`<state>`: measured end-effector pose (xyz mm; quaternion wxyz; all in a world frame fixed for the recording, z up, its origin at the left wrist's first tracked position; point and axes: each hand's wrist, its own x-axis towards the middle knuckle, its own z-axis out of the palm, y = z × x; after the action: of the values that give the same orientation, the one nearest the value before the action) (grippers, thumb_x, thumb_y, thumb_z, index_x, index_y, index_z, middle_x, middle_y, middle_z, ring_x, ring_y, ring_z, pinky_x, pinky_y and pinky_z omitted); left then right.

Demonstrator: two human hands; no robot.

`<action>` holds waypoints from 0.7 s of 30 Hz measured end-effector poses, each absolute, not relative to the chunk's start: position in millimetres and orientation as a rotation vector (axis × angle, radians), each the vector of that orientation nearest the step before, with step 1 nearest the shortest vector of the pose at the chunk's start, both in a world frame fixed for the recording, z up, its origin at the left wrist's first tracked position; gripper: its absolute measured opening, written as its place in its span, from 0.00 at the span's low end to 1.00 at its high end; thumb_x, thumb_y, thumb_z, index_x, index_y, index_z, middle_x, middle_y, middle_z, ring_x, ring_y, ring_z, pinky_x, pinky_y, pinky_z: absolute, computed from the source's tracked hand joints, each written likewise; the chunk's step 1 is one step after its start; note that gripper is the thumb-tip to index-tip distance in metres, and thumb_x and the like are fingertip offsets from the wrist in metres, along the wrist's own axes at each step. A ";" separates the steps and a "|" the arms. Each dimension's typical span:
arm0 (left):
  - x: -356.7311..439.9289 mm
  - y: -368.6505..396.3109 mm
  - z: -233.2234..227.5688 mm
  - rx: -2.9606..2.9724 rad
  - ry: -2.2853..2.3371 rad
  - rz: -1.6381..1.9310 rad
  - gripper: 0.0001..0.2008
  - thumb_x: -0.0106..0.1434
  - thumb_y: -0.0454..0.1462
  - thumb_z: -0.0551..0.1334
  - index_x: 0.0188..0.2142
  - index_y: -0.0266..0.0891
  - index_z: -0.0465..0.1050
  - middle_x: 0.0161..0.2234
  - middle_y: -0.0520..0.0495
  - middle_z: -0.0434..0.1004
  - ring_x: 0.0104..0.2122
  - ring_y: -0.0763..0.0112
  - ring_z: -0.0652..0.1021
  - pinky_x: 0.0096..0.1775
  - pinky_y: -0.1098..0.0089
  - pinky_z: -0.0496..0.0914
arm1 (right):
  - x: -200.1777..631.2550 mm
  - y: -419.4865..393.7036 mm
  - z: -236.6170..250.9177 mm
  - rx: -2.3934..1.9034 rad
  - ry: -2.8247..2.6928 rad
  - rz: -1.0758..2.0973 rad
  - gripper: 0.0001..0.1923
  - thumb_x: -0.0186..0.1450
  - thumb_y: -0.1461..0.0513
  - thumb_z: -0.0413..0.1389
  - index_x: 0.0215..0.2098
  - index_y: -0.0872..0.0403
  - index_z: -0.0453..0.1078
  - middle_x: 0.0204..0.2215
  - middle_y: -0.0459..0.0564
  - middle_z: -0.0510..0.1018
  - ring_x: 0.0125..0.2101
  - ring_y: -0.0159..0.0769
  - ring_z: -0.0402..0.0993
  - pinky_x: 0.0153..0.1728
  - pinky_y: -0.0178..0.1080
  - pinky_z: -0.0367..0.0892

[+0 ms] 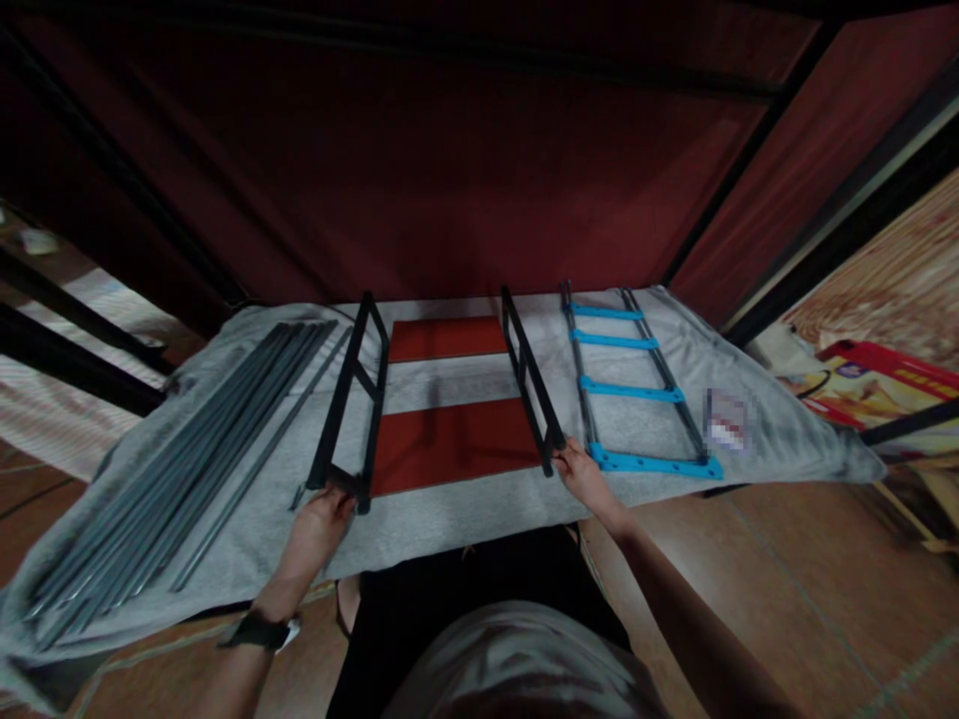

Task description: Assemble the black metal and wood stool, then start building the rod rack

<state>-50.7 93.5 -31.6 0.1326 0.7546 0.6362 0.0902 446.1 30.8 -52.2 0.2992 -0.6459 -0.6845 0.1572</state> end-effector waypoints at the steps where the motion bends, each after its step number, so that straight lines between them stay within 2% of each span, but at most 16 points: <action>1: -49.8 93.6 -31.2 2.190 1.849 0.253 0.14 0.63 0.40 0.51 0.36 0.39 0.74 0.41 0.37 0.83 0.41 0.55 0.83 0.45 0.61 0.75 | 445.8 31.1 -51.7 -1.718 -1.824 0.420 0.11 0.69 0.69 0.49 0.39 0.52 0.72 0.43 0.51 0.76 0.41 0.36 0.76 0.50 0.40 0.71; 5: -47.6 96.0 -29.1 2.183 1.876 0.191 0.15 0.63 0.39 0.52 0.40 0.38 0.75 0.43 0.35 0.83 0.44 0.54 0.82 0.48 0.61 0.74 | 445.3 31.9 -49.2 -1.728 -1.832 0.428 0.12 0.69 0.69 0.49 0.38 0.52 0.73 0.41 0.51 0.76 0.41 0.36 0.76 0.50 0.39 0.71; 15: -40.9 94.2 -20.4 2.108 1.907 0.136 0.15 0.63 0.37 0.53 0.39 0.36 0.77 0.43 0.35 0.84 0.45 0.54 0.82 0.49 0.60 0.74 | 444.5 35.6 -52.7 -1.710 -1.741 0.486 0.11 0.68 0.68 0.48 0.33 0.52 0.71 0.37 0.49 0.74 0.41 0.36 0.74 0.50 0.39 0.70; 17: -41.3 93.9 -18.1 2.046 1.870 0.236 0.14 0.62 0.39 0.54 0.39 0.37 0.77 0.43 0.37 0.84 0.44 0.55 0.83 0.48 0.61 0.74 | 444.5 36.5 -54.7 -1.706 -1.706 0.486 0.10 0.67 0.67 0.49 0.32 0.51 0.70 0.36 0.49 0.74 0.40 0.37 0.74 0.49 0.40 0.70; 21: -41.5 95.0 -13.2 1.909 1.844 0.383 0.11 0.59 0.40 0.56 0.35 0.40 0.77 0.36 0.44 0.86 0.39 0.59 0.84 0.42 0.64 0.76 | 443.6 37.2 -57.4 -1.709 -1.642 0.474 0.10 0.67 0.66 0.49 0.29 0.50 0.69 0.34 0.49 0.74 0.39 0.38 0.74 0.47 0.41 0.71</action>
<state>-41.5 95.0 -13.2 0.2280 0.6932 0.6695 0.1391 443.6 37.2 -57.4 0.3542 -0.6613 -0.6353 0.1834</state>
